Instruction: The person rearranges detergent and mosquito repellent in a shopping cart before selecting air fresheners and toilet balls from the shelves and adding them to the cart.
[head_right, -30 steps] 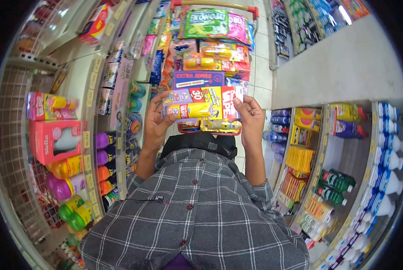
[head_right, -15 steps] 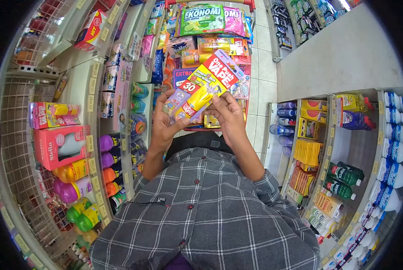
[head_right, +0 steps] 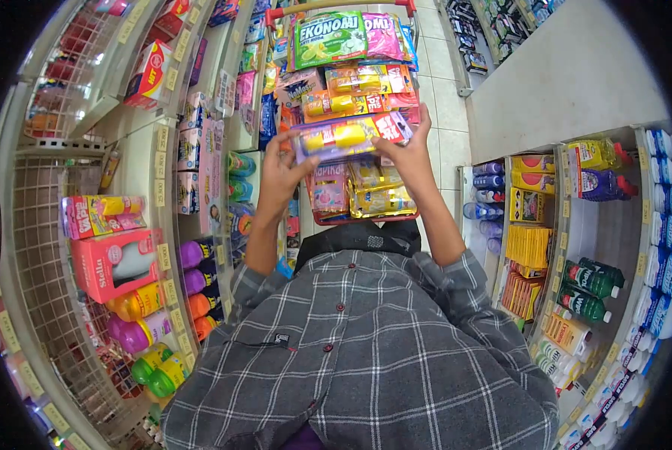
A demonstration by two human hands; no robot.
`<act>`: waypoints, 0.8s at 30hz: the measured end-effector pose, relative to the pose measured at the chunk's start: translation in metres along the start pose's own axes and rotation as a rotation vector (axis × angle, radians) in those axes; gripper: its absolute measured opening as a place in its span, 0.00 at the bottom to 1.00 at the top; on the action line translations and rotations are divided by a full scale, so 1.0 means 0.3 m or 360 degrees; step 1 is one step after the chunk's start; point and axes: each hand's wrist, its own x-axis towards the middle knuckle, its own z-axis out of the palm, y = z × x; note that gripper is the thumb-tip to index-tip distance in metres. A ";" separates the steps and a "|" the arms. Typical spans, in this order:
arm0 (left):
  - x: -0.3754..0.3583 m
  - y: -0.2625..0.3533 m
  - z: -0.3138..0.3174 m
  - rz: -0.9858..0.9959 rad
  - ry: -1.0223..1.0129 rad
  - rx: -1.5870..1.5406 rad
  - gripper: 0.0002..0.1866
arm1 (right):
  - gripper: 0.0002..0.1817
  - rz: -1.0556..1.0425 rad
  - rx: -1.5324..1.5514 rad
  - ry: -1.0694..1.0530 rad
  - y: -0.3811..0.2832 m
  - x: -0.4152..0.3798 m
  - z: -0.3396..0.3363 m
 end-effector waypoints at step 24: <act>0.513 0.006 0.134 0.0635 0.0277 0.0869 0.32 | 0.16 -0.0532 -0.1295 -0.0420 -0.195 0.548 -0.215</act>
